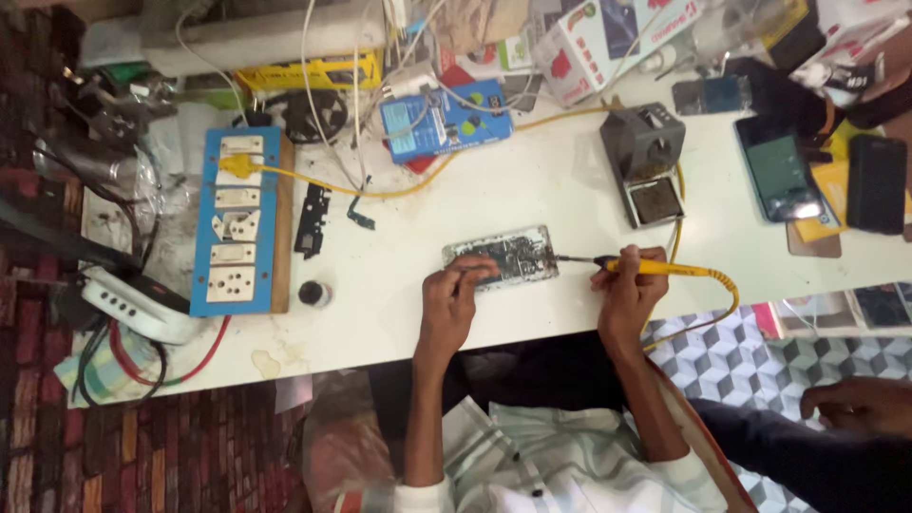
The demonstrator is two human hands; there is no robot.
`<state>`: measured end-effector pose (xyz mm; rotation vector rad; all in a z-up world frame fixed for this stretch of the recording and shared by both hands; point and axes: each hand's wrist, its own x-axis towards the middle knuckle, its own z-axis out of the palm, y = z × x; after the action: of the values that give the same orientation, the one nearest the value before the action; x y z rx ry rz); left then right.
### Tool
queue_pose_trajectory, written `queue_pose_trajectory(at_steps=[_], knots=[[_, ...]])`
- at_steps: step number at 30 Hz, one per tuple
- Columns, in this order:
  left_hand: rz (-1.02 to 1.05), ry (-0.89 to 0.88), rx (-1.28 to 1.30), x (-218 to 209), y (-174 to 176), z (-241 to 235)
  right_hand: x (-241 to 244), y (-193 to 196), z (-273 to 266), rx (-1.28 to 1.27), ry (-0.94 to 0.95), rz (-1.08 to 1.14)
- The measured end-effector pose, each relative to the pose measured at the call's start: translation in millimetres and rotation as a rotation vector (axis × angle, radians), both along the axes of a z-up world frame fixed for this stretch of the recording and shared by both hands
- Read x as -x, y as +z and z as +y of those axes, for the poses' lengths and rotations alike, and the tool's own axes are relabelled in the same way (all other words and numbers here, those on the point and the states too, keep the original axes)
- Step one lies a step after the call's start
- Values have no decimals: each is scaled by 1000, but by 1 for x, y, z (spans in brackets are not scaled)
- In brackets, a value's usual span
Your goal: The person uses a soldering iron and tweezers to work on a small circuit board, applying heat and manipulating components. The person continues soldering various points on the board throughout the clip.
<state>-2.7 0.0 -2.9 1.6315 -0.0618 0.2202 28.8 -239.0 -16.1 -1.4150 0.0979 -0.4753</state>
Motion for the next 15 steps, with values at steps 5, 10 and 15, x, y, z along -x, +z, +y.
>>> queue_pose_trajectory(at_steps=[5,10,15], knots=[[-201,12,29,-1,-2,-2,-2,-2,-1,-27,-26,17],[-182,20,2,-1,5,0,-4,1,2,-43,-42,51],[-147,13,-1,-3,9,-1,-4,2,2,-44,-17,44]])
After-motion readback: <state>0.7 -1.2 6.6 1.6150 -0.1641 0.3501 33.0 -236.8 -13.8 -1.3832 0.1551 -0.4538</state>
